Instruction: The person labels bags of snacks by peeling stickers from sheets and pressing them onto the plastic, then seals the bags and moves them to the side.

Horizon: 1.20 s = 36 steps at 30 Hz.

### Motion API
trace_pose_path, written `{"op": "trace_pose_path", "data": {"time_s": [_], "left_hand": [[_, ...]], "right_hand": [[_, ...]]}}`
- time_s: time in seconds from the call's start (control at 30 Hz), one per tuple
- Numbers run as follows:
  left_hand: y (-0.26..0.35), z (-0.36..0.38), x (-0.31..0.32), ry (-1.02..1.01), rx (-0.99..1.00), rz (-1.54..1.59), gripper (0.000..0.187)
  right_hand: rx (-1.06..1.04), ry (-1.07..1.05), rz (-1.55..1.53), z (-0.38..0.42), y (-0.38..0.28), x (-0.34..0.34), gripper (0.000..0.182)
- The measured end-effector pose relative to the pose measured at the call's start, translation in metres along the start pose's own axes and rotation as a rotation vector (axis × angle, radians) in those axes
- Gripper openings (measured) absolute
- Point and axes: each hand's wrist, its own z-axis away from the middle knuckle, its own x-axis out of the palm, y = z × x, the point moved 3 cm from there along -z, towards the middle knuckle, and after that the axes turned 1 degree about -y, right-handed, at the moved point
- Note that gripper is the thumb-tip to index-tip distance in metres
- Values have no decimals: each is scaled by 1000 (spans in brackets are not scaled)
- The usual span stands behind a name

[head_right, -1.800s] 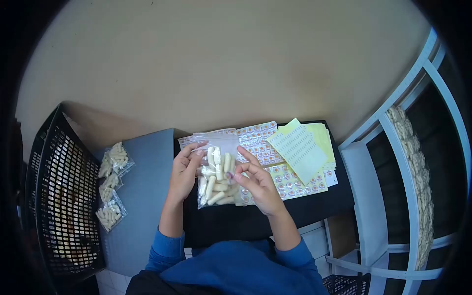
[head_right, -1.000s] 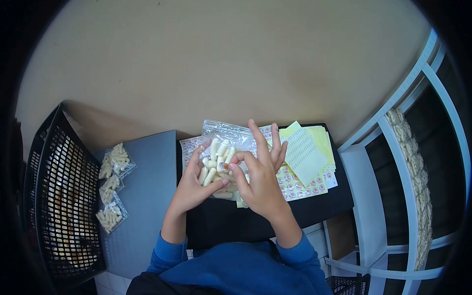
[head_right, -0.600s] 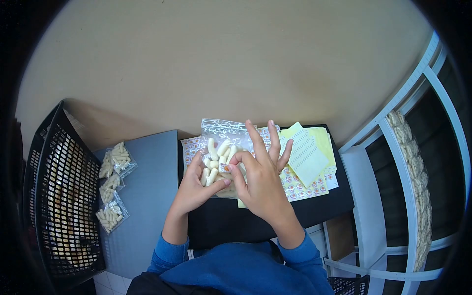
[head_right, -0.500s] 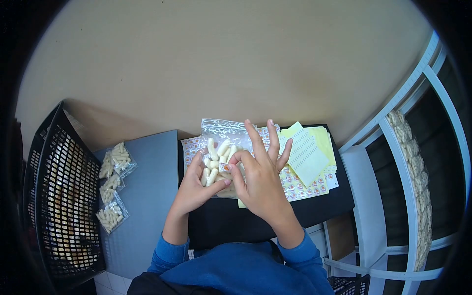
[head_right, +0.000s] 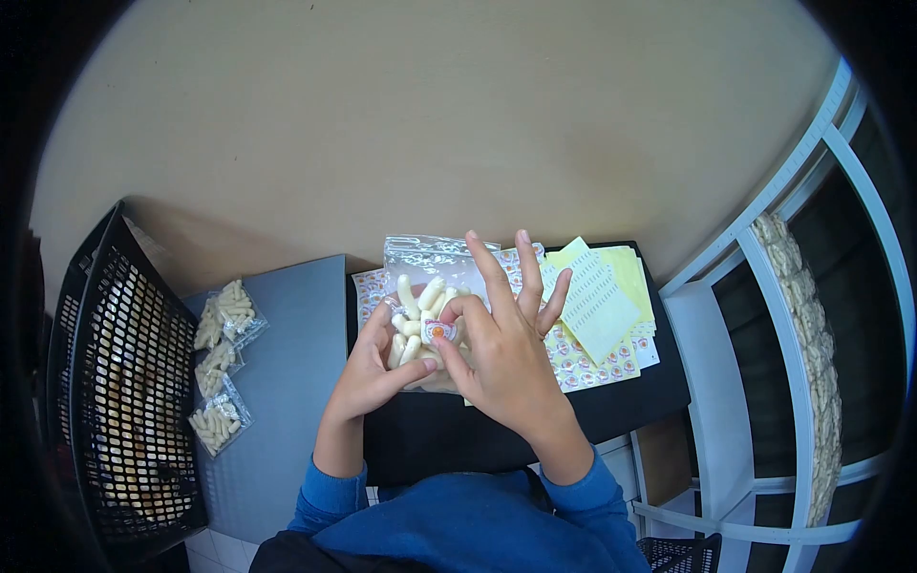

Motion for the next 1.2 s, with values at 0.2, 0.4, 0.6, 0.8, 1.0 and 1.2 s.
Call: {"op": "trace_pose_path", "data": {"time_s": [0.2, 0.4, 0.6, 0.8, 1.0, 1.2], "left_hand": [[-3, -2, 0, -29, -44, 175, 49], [2, -1, 3, 14, -19, 90, 45], [4, 1, 6, 36, -15, 93, 53], [2, 0, 6, 43, 5, 36, 57], [-1, 1, 6, 11, 29, 29, 57], [-10, -2, -2, 21, -86, 47, 35]], "right_hand": [[-14, -36, -10, 0, 0, -3, 17], [-5, -44, -45, 2, 2, 0, 17], [1, 139, -309, 6, 19, 21, 17], [290, 284, -884, 10, 28, 45, 16], [339, 170, -1086, 15, 32, 49, 26], [202, 65, -1066, 22, 24, 49, 48]]}}
